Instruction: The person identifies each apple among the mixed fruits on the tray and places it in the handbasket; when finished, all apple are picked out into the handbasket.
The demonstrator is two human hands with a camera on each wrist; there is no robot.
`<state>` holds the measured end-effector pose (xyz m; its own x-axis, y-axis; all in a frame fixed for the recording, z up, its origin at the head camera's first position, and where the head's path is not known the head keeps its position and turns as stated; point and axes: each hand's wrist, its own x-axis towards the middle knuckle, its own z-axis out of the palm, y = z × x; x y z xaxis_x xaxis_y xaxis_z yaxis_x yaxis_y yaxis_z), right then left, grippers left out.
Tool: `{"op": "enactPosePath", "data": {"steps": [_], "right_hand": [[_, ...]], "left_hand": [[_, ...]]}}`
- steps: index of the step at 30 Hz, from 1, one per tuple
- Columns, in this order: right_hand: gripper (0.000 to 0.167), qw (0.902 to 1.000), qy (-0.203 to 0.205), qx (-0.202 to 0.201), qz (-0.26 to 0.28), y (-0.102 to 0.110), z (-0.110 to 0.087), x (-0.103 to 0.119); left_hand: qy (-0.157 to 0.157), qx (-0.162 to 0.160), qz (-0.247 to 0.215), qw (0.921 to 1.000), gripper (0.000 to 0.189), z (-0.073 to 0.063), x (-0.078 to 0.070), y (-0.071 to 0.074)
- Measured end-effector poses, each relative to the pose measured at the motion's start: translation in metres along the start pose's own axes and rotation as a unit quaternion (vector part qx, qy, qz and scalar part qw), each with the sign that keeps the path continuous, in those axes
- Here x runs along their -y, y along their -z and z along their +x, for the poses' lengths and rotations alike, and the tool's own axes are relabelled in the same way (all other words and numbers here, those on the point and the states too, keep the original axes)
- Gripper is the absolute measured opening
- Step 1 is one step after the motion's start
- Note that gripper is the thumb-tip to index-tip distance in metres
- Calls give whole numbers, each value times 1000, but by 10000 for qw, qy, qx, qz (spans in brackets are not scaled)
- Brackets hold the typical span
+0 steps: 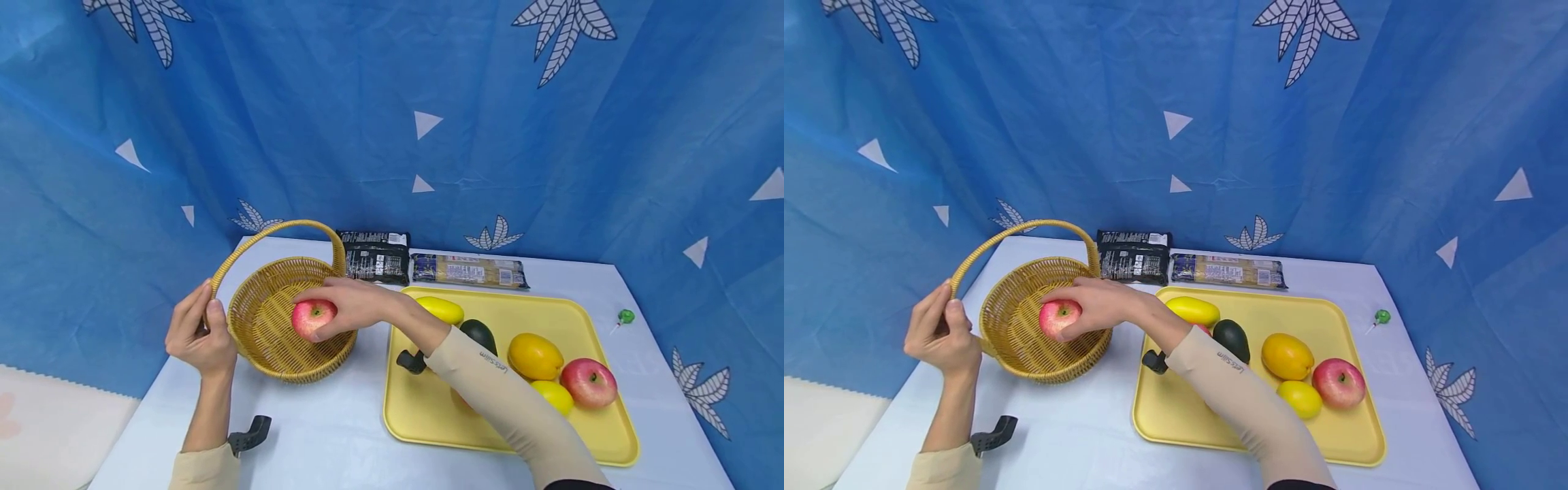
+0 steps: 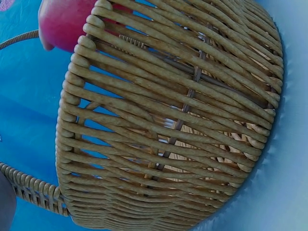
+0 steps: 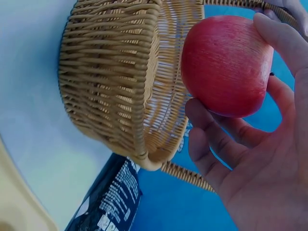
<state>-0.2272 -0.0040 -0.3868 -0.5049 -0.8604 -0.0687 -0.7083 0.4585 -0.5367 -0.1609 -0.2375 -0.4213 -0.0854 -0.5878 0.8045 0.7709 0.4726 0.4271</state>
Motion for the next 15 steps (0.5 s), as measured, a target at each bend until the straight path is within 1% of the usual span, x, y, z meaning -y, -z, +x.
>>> {"op": "enactPosePath", "data": {"steps": [4,15], "right_hand": [[70,9999,-16,95,-68,-2,6,4],[72,9996,-126,212,-121,-6,13,4]], "left_hand": [[-9,-54,-66,10000,27,0,1,1],[2,-27,-8,10000,28,-1,2,1]]}}
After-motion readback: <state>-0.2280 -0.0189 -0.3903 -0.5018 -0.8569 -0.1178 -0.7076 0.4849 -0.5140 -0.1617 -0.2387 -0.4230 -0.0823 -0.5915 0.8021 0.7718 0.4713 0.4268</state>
